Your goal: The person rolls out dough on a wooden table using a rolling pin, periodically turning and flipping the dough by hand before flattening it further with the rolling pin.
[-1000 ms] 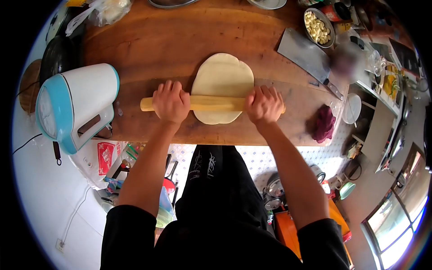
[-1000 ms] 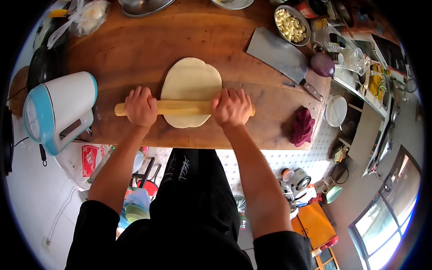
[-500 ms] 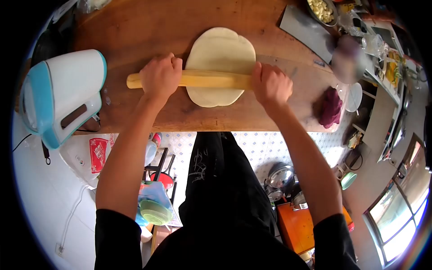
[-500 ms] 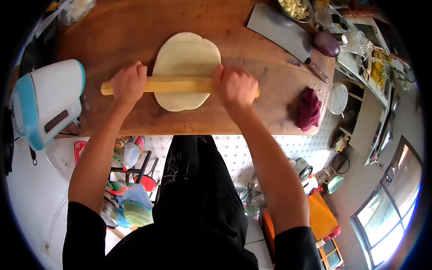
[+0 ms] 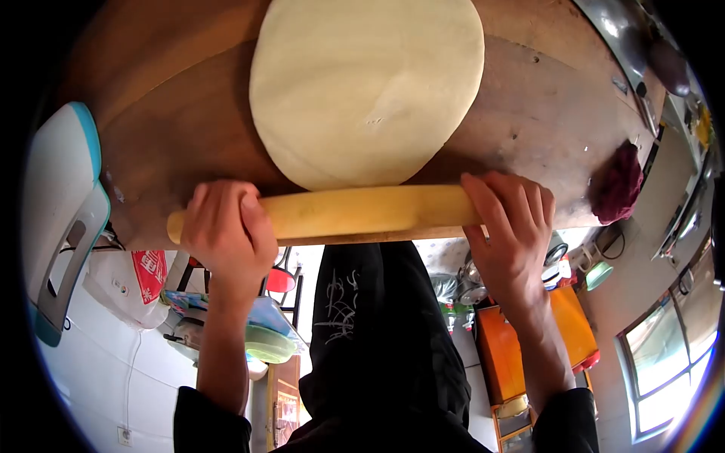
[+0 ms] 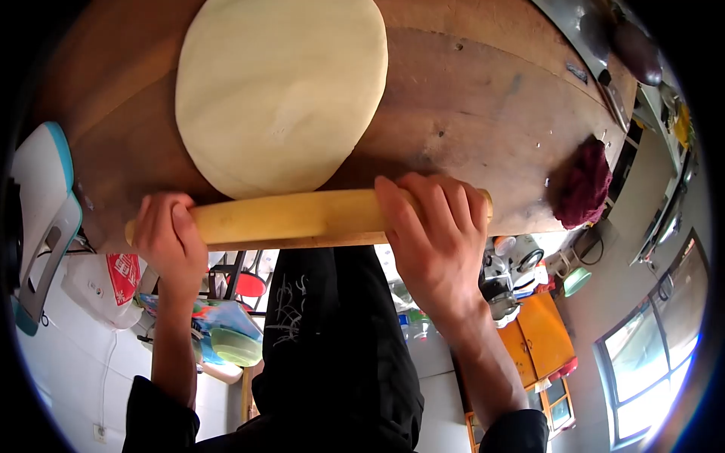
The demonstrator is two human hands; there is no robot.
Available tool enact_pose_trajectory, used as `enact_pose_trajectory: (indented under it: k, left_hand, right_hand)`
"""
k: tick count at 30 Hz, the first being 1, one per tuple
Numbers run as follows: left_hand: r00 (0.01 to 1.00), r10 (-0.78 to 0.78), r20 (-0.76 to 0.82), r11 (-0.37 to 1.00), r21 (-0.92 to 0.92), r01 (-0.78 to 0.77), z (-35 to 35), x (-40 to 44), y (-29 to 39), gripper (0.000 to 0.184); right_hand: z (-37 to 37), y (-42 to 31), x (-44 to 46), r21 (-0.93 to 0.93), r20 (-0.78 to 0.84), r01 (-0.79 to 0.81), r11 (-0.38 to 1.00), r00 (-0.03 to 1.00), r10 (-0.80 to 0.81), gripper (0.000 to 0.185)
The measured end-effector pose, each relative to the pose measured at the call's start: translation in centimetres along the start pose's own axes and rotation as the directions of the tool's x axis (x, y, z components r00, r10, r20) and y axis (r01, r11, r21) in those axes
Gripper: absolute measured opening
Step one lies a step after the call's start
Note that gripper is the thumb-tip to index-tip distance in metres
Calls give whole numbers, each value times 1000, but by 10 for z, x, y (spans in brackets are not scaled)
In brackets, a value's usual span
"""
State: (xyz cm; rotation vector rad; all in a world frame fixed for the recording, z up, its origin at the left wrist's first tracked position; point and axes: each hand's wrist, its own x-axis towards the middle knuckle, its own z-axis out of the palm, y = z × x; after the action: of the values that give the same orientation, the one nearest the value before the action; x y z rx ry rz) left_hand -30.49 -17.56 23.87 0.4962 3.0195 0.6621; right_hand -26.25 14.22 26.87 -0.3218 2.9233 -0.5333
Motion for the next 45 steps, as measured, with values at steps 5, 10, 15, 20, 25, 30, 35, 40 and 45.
enact_pose_trajectory:
  k: [5, 10, 15, 20, 25, 30, 35, 40, 45]
  left_hand:
    - [996, -73, 41, 997, -22, 74, 4, -10, 17, 9]
    - [980, -180, 85, 981, -56, 185, 3, -4, 27, 12]
    - [972, -187, 145, 980, -38, 194, 6, 36, 48, 49]
    - [991, -37, 131, 999, 5, 36, 13, 40, 53, 53]
    - [977, -75, 200, 997, 48, 67, 17, 39, 58, 56]
    - [978, -93, 186, 995, -13, 98, 19, 41, 58, 54]
    - [952, -256, 166, 939, -191, 285, 12, 51, 62, 60]
    - [918, -370, 140, 862, -316, 396, 9, 59, 66, 56]
    - [744, -645, 176, 578, -525, 625, 0, 86, 69, 48]
  right_hand:
    - [7, 6, -17, 17, 51, -65, 998, 997, 65, 58]
    - [0, -5, -9, 4, 156, -140, 990, 978, 138, 70]
    - [3, -40, 15, 83, 195, -181, 980, 967, 162, 68]
    - [22, -70, 47, 157, 122, -253, 955, 964, 236, 58]
    - [29, -74, 53, 25, 107, -266, 964, 959, 262, 49]
    - [37, -73, 56, 29, 70, -227, 974, 972, 224, 43]
    - [25, -53, 54, 370, -14, -275, 887, 953, 301, 59]
    - [21, -50, 56, 518, 28, -406, 753, 888, 459, 68]
    - [9, -50, 78, 867, 145, -425, 262, 716, 683, 57]
